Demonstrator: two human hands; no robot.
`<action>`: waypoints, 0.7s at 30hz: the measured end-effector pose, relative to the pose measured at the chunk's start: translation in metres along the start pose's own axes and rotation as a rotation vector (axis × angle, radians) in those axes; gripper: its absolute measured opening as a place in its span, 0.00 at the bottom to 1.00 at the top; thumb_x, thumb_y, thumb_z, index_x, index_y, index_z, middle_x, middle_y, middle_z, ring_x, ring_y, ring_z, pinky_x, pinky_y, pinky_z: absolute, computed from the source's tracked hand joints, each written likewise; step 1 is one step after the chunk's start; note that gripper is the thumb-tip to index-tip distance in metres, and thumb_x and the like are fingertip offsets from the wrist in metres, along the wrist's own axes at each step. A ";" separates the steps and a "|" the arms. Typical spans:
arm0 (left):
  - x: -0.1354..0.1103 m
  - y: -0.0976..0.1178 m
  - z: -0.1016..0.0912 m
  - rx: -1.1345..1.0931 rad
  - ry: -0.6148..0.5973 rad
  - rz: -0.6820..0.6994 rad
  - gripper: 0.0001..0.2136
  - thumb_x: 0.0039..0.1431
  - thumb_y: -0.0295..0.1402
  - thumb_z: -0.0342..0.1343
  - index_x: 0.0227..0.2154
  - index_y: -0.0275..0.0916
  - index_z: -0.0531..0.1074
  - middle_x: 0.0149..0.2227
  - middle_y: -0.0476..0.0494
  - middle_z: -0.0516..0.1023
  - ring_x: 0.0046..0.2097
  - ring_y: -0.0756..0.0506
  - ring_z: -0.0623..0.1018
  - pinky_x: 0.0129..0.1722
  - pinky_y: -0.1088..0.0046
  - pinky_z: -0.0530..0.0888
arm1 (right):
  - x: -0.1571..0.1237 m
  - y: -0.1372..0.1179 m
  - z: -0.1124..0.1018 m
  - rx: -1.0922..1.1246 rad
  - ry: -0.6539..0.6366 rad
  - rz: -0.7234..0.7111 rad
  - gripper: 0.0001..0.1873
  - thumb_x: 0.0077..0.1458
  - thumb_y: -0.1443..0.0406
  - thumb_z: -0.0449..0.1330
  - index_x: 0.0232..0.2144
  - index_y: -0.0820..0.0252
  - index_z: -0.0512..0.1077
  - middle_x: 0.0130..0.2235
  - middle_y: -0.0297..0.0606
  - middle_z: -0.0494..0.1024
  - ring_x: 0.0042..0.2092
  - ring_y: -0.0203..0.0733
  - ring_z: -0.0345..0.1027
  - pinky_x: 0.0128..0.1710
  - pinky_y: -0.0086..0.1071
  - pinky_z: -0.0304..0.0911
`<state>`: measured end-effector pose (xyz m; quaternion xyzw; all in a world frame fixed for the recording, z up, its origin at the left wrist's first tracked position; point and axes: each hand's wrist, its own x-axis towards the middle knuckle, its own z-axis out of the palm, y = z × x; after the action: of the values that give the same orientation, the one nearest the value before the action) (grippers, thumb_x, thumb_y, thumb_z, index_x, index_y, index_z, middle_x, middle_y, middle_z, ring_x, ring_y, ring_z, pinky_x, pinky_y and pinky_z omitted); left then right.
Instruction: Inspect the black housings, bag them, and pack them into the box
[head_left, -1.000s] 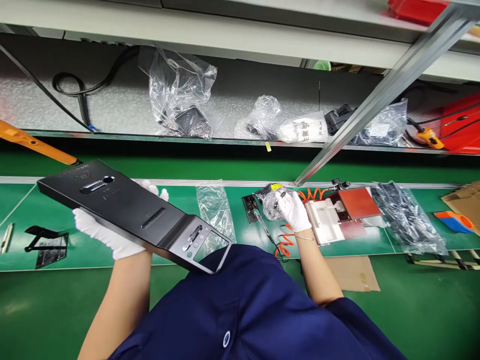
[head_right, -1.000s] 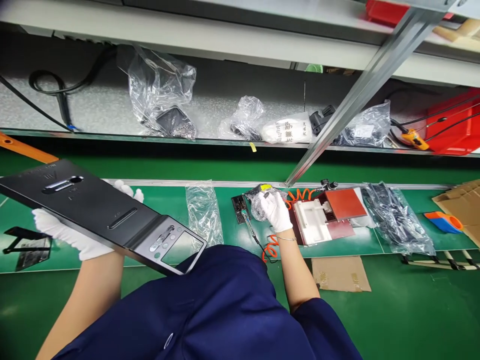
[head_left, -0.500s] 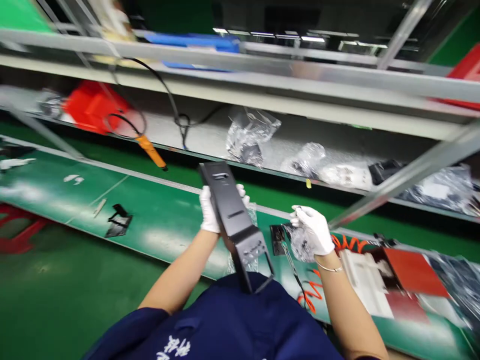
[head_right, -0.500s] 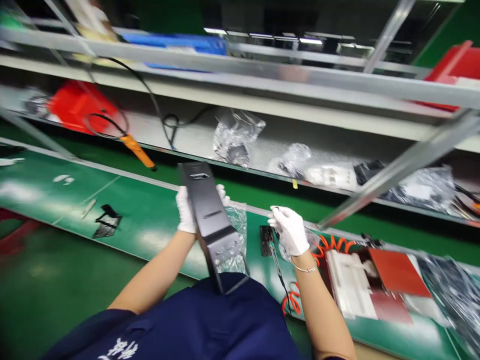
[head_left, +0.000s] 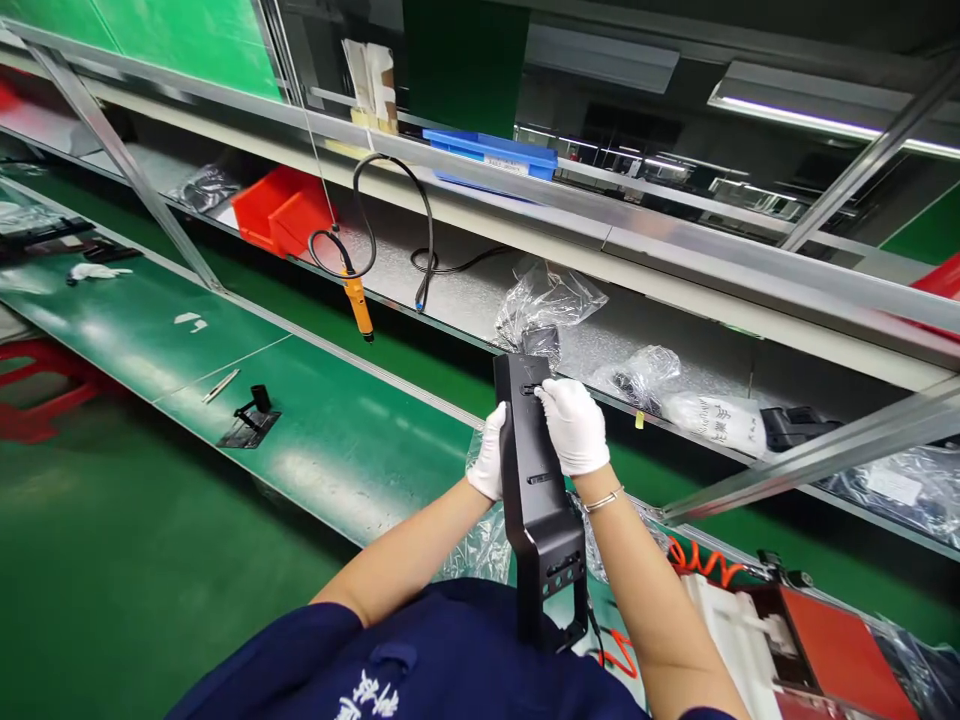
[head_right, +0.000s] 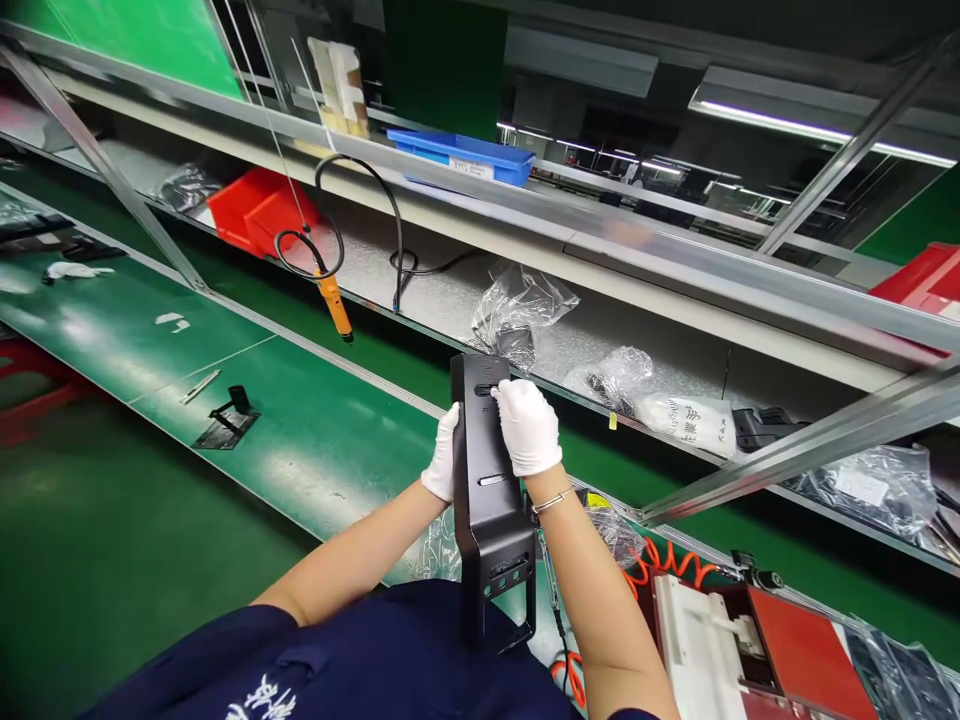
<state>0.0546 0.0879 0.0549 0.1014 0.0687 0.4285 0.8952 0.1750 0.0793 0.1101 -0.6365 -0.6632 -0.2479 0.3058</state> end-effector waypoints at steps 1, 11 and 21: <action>0.000 0.000 0.000 -0.003 0.003 -0.001 0.22 0.68 0.45 0.50 0.55 0.35 0.75 0.51 0.38 0.83 0.51 0.39 0.82 0.58 0.62 0.73 | 0.001 -0.002 0.001 -0.013 -0.005 0.001 0.12 0.66 0.62 0.58 0.40 0.59 0.81 0.43 0.47 0.83 0.38 0.45 0.76 0.38 0.35 0.70; -0.003 0.005 0.000 0.006 0.099 0.003 0.21 0.66 0.45 0.55 0.53 0.36 0.76 0.48 0.40 0.84 0.49 0.39 0.82 0.61 0.60 0.71 | -0.001 -0.020 0.001 -0.074 -0.129 -0.078 0.20 0.67 0.67 0.50 0.53 0.61 0.77 0.51 0.49 0.81 0.45 0.47 0.77 0.38 0.35 0.70; -0.002 0.006 -0.007 -0.015 0.084 0.005 0.21 0.66 0.46 0.54 0.53 0.36 0.76 0.50 0.40 0.83 0.51 0.40 0.82 0.63 0.62 0.69 | -0.014 -0.023 -0.010 -0.232 -0.102 -0.138 0.23 0.71 0.57 0.47 0.56 0.57 0.76 0.57 0.44 0.79 0.43 0.48 0.74 0.39 0.37 0.64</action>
<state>0.0478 0.0911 0.0494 0.0767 0.1025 0.4350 0.8913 0.1526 0.0610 0.1081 -0.6322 -0.6870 -0.3106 0.1784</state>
